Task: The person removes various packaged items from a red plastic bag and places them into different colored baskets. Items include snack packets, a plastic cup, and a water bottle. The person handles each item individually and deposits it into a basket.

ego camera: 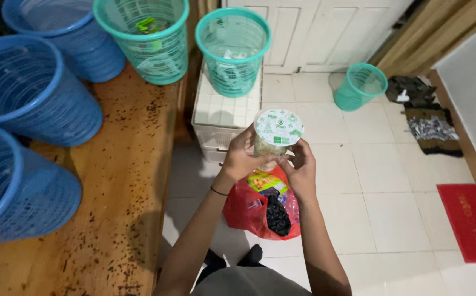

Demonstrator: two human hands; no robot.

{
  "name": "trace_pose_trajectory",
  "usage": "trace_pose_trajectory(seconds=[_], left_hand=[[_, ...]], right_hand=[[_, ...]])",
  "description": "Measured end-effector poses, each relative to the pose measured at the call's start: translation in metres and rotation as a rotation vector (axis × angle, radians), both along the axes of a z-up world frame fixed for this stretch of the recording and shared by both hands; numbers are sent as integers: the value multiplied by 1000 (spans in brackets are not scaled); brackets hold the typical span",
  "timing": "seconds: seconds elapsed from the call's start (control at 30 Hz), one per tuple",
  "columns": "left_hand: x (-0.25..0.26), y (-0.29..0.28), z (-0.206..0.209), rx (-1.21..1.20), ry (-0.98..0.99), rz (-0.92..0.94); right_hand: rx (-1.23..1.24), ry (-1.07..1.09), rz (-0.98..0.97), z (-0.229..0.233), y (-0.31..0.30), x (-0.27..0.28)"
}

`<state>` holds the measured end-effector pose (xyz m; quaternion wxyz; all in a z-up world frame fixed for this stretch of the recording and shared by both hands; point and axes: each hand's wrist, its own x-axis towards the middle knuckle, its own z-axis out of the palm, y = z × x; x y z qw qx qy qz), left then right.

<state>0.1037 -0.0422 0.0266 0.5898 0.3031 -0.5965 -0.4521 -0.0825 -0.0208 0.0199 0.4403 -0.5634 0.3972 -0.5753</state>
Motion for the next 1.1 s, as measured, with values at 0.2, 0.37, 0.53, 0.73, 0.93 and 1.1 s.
trace_pose_trajectory(seconds=[0.2, 0.37, 0.53, 0.73, 0.93, 1.1], left_hand=[[52, 7, 11, -4, -36, 83], [85, 28, 27, -6, -114, 165], [102, 37, 31, -12, -99, 205], [112, 39, 21, 44, 37, 151], [126, 45, 13, 47, 6, 204], [139, 51, 10, 27, -42, 288]], right_hand=[[2, -11, 93, -5, -9, 41], [0, -17, 172, -6, -12, 71], [-21, 49, 185, -1, -12, 93], [-40, 44, 236, 0, -13, 106], [-26, 40, 294, -4, -15, 120], [-28, 55, 327, -2, -16, 136]])
